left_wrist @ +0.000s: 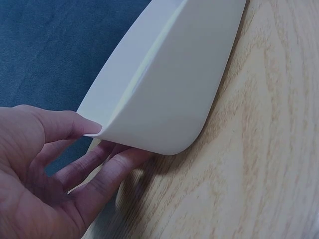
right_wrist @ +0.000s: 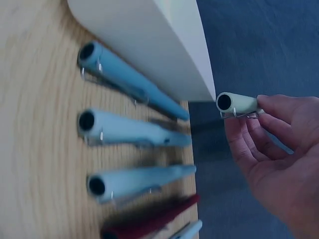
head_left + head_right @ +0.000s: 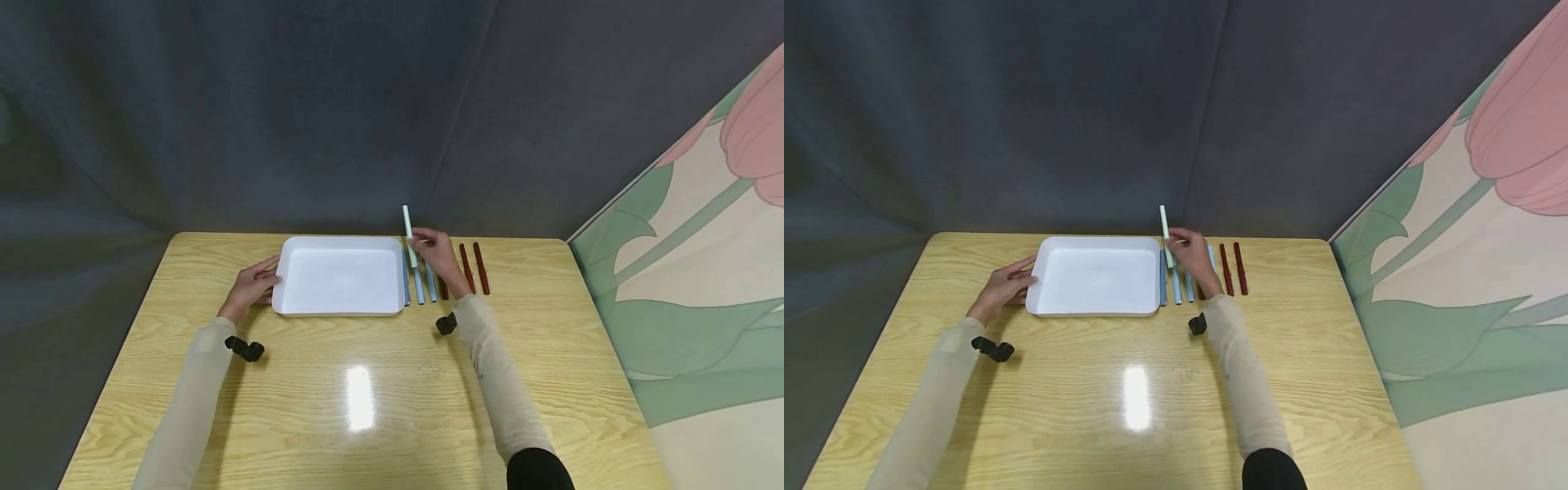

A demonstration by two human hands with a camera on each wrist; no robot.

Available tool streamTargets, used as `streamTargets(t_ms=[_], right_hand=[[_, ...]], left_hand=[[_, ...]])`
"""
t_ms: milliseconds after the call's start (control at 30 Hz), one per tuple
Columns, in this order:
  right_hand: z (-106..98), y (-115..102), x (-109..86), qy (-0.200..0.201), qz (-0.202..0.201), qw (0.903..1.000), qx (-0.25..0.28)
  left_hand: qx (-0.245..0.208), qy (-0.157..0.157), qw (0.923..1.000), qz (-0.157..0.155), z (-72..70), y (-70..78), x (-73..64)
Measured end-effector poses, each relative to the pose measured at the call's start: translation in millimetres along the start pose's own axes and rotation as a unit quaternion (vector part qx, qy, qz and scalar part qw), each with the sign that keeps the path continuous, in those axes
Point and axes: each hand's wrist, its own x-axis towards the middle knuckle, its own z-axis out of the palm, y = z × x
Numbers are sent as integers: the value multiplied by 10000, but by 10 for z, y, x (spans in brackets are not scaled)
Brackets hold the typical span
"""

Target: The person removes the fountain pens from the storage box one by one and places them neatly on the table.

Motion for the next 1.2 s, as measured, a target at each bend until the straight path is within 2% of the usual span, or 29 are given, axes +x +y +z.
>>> streamTargets(t_ms=[233, 467, 600, 800, 1000, 1200], right_hand=[[-296, 295, -83, 36, 96, 9999, -114], [-556, 514, -176, 372, 192, 9991, -90], [-689, 558, -207, 552, 244, 9982, -25], [-913, 620, -246, 955, 223, 9945, -357], [-1118, 695, -330, 1335, 525, 9881, -561], [-1272, 739, -397, 1423, 700, 9842, -783]], left_hand=[[-4, -24, 10000, -33, 59, -12, 20], [19, -29, 9999, -116, 52, -41, 36], [40, 9, 9999, -150, 48, -49, 42], [27, 20, 9999, -128, 49, -28, 45], [68, 34, 9999, -140, 46, -11, 50], [104, 64, 9998, -137, 51, -8, 60]])
